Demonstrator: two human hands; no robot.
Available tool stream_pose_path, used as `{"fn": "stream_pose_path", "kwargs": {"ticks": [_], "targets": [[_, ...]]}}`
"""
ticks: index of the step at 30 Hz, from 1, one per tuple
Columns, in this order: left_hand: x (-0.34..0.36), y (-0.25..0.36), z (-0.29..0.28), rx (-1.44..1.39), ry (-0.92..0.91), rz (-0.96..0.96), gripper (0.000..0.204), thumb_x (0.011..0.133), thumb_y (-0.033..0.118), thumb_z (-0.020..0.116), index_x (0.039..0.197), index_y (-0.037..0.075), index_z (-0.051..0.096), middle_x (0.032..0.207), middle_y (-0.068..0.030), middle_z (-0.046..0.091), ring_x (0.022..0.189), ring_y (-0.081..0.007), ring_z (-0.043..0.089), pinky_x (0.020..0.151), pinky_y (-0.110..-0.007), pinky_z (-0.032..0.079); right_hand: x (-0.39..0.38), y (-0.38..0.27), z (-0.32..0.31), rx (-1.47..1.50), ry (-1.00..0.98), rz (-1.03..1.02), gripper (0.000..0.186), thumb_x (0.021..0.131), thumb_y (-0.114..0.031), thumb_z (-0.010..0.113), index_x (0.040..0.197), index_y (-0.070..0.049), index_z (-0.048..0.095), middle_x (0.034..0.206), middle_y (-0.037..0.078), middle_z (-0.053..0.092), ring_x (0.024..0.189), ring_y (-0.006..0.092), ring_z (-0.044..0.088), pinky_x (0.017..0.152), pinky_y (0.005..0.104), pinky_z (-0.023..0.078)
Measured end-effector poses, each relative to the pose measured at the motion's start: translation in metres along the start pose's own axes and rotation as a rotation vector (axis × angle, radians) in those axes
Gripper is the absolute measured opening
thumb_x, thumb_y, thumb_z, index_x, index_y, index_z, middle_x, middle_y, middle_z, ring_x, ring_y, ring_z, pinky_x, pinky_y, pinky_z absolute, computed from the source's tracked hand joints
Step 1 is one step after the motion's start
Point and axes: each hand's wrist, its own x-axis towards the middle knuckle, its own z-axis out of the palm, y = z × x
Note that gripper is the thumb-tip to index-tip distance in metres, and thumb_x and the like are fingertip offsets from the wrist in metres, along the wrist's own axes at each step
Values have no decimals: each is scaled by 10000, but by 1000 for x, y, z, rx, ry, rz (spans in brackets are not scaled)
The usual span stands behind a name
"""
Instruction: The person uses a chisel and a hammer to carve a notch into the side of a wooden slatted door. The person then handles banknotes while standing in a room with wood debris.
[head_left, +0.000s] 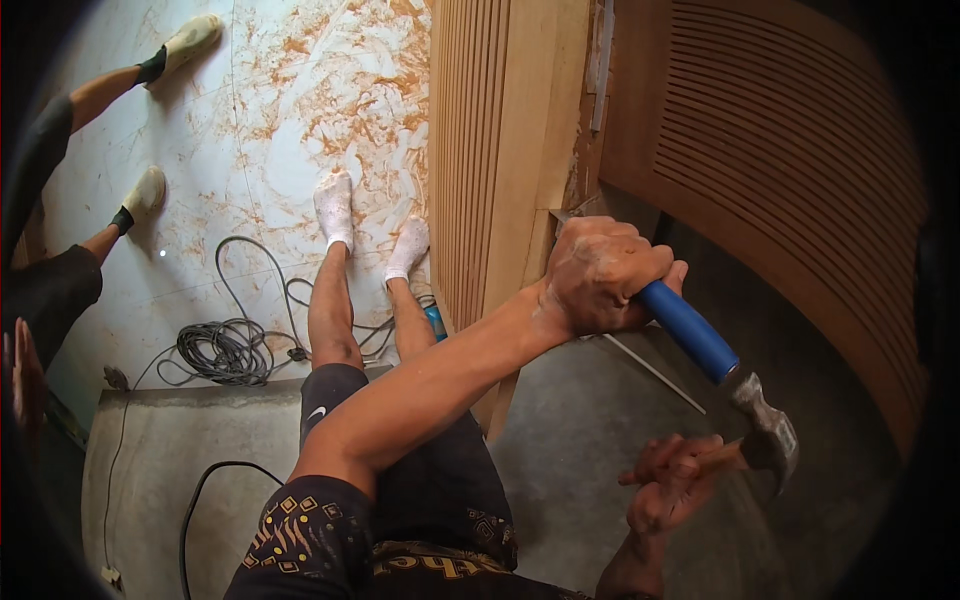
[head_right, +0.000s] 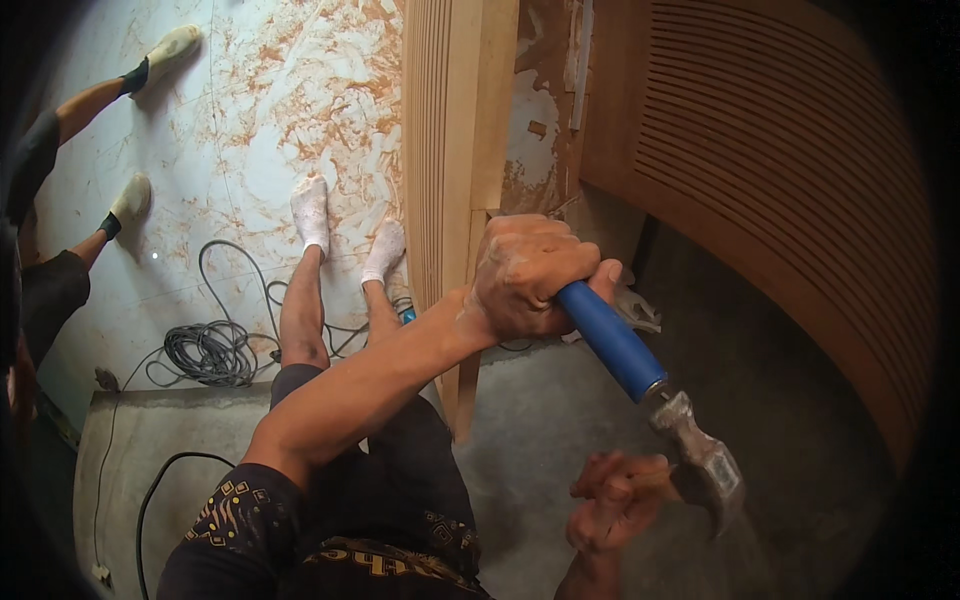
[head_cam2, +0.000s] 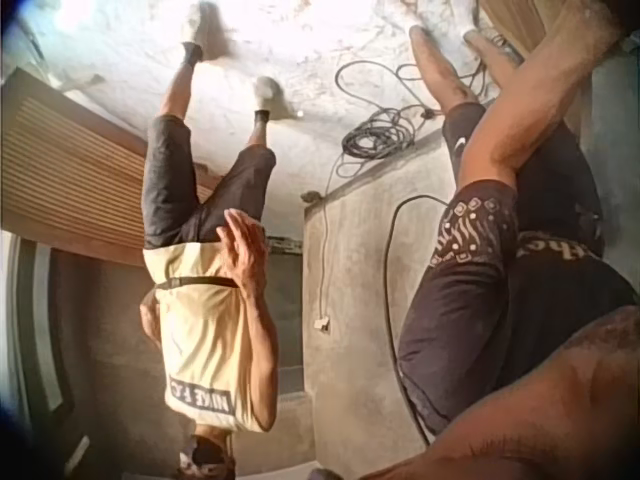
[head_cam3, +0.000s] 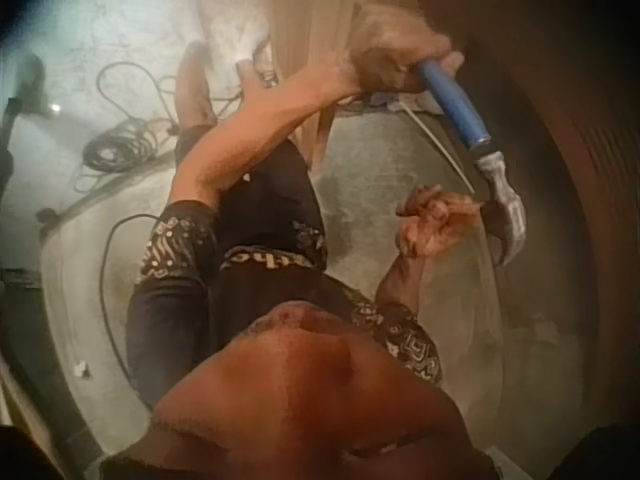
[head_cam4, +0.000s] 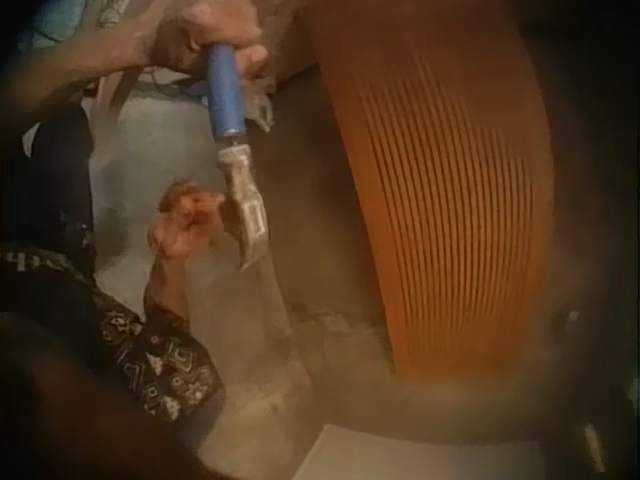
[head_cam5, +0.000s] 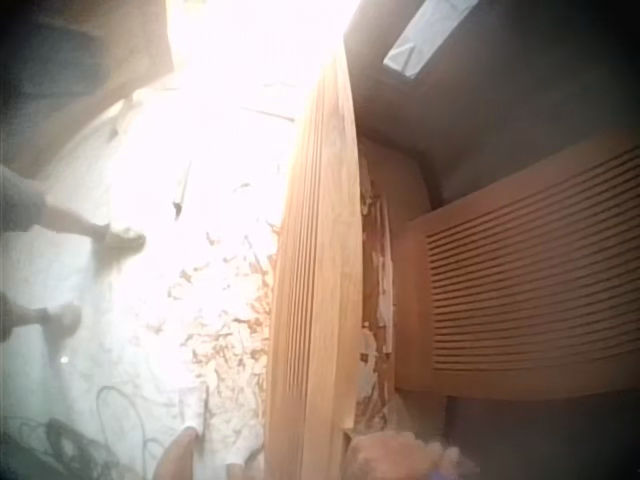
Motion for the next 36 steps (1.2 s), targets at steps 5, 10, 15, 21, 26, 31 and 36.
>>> {"fn": "stream_pose_path", "kwargs": {"ticks": [5, 10, 15, 21, 26, 31, 36], "targets": [[3, 1, -1, 2, 13, 15, 371, 834, 152, 695, 555, 121, 453, 455, -45, 417, 397, -221, 468, 421, -355, 384, 9, 9, -4, 25, -185, -271, 420, 988, -468, 599, 998, -110, 379, 610, -24, 332, 441, 53, 257, 322, 226, 357], [3, 1, -1, -43, 68, 9, 379, 783, 106, 725, 533, 107, 441, 460, -63, 373, 385, -239, 430, 405, -373, 334, 5, 19, -10, 201, -138, 33, 348, 1010, -395, 600, 1011, -107, 404, 646, -17, 361, 477, 53, 306, 369, 225, 330], [1, 1, -4, 10, -1, -11, 344, 827, 150, 712, 572, 109, 484, 491, -56, 441, 427, -232, 482, 425, -374, 372, 13, 49, 24, 362, 98, 402, 246, 966, -171, 676, 979, -94, 442, 716, -3, 469, 533, 80, 435, 456, 237, 379], [-2, -3, -28, -59, -75, -20, 615, 663, 222, 881, 1172, 46, 585, 1013, -98, 612, 969, -300, 594, 856, -421, 464, 10, 154, 76, 127, -153, 302, 335, 885, -119, 796, 984, -67, 480, 931, 14, 556, 768, 83, 540, 683, 232, 485], [-28, -17, -66, 138, -98, -134, 891, 642, 250, 928, 1366, 0, 473, 1239, -171, 550, 1125, -340, 554, 993, -442, 442, 17, 149, 102, 20, -184, 509, 440, 833, -137, 849, 1075, -13, 502, 955, 32, 558, 839, 105, 575, 756, 264, 508], [-25, 10, -100, 415, -257, -135, 926, 681, 226, 920, 1413, -9, 404, 1274, -189, 531, 1183, -352, 541, 1051, -437, 425, 13, 175, 115, 104, -155, 392, 531, 782, -152, 873, 1151, -2, 522, 980, 49, 591, 895, 155, 596, 810, 320, 507], [12, 69, -44, 9, -334, -23, 699, 767, 195, 840, 1360, 11, 520, 1312, -174, 576, 1302, -372, 505, 1109, -489, 391, 27, 205, 100, 379, -164, 253, 508, 794, -226, 838, 1150, -2, 553, 1019, 60, 605, 911, 189, 587, 827, 358, 496]]}}
